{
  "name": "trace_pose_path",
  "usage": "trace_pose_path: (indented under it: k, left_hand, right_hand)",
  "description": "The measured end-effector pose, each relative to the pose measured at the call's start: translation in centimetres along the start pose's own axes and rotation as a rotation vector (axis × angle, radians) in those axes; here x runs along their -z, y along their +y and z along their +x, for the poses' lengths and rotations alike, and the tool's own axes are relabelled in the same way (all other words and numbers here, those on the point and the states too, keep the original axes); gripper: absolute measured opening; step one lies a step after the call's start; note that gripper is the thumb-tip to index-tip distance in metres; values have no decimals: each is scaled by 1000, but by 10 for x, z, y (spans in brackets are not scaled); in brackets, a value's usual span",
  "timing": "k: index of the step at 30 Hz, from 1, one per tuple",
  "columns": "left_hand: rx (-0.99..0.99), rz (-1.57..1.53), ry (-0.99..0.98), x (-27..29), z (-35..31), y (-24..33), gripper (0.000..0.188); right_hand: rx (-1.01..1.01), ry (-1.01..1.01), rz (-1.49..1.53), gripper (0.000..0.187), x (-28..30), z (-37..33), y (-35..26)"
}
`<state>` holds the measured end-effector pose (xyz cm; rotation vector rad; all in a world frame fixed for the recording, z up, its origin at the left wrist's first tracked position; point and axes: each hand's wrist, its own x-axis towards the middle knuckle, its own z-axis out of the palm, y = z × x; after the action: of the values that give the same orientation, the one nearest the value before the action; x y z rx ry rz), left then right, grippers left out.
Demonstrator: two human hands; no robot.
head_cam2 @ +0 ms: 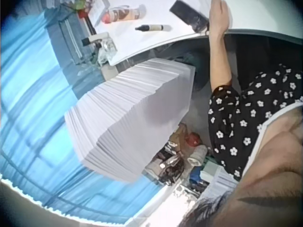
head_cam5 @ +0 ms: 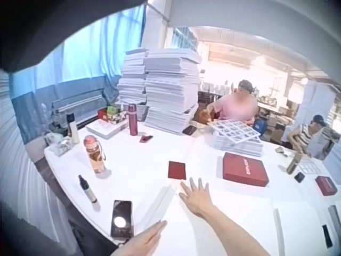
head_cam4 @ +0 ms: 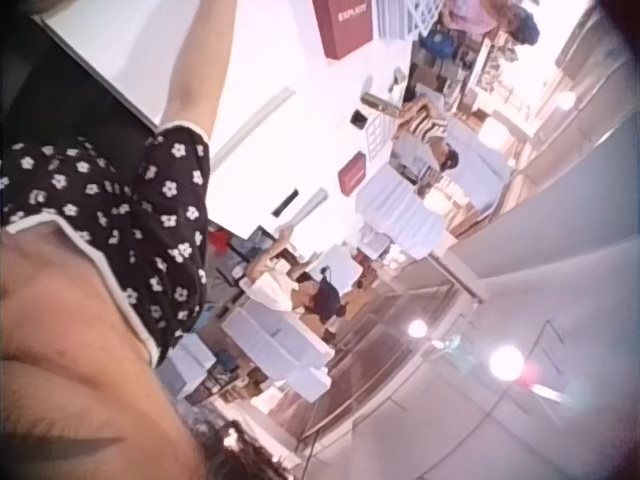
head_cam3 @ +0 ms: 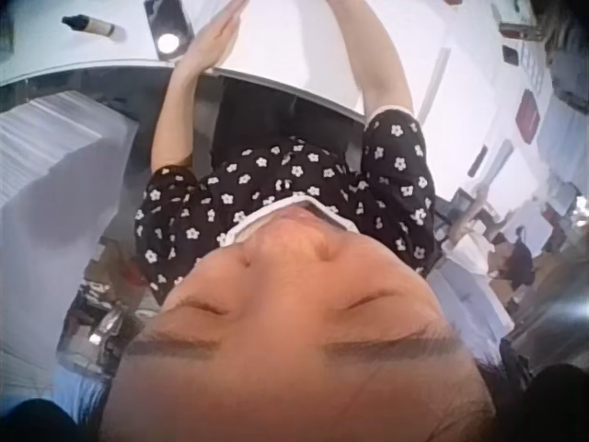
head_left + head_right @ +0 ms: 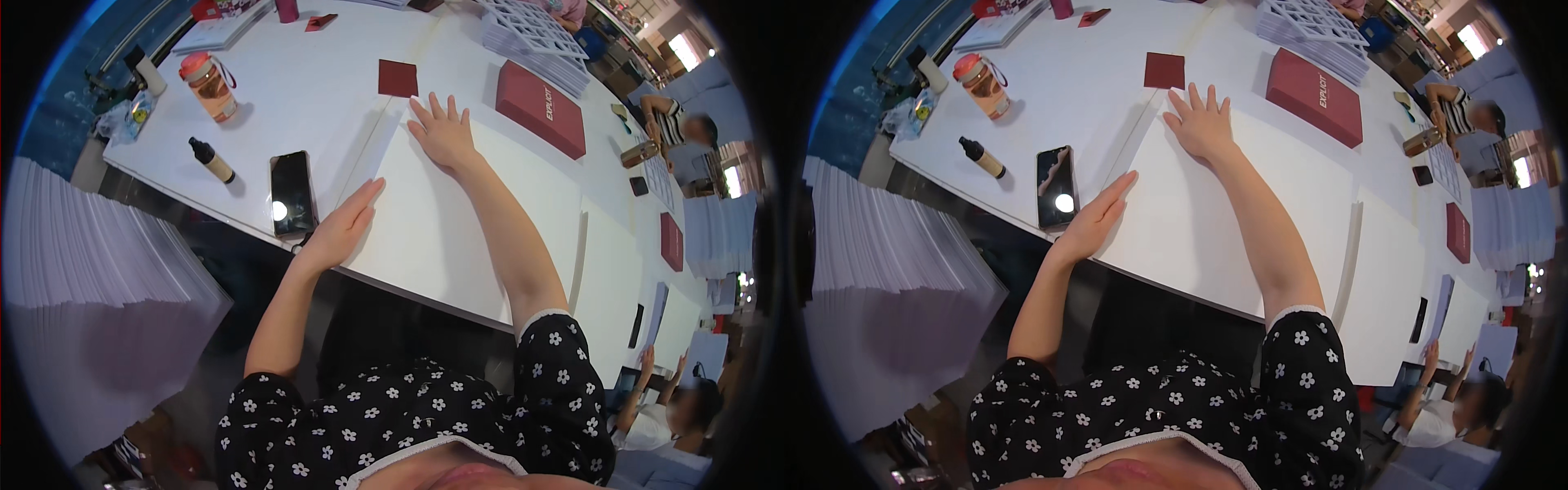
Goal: The person repeatedly inserts a white grid-like paper tray into a white paper cover, closes the cover, and then removes the tray to repeat the cycle. The person also briefly handles a stack of white paper sheets. The task appears to be a repetitive assembly or inspection loop without a visible final accumulation of completed units.
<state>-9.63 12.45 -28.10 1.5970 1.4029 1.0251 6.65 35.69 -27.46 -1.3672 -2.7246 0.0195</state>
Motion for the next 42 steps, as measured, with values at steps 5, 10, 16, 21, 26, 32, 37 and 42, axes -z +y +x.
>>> trace_pose_path:
  k: [5, 10, 16, 21, 26, 32, 37, 42]
  left_hand:
    - [17, -87, 57, -5, 0, -10, 51]
    - [92, -131, 69, -8, 0, -15, 55]
    - [167, -387, 106, -10, -5, -13, 54]
    - [201, -561, 156, -9, -31, -3, 57]
    - [98, -326, 170, -21, -66, 3, 56]
    - [72, -245, 293, -35, -65, -1, 51]
    - [68, -364, 378, -48, -65, -5, 48]
    - [90, -341, 424, -54, -63, -3, 48]
  right_hand:
    - [98, -29, 33, 59, 6, -30, -19]
    - [282, -63, 80, 65, 27, -100, -48]
    - [484, -167, 95, 82, 55, -215, -79]
    - [311, -182, 211, 94, 70, -281, -73]
    - [24, -52, 153, 96, 67, -338, -60]
    - [-275, 223, 62, 78, 47, -404, -24]
    - [-512, 478, 31, 50, 40, -455, 13]
    - [-708, 801, 296, 38, 25, -470, 43]
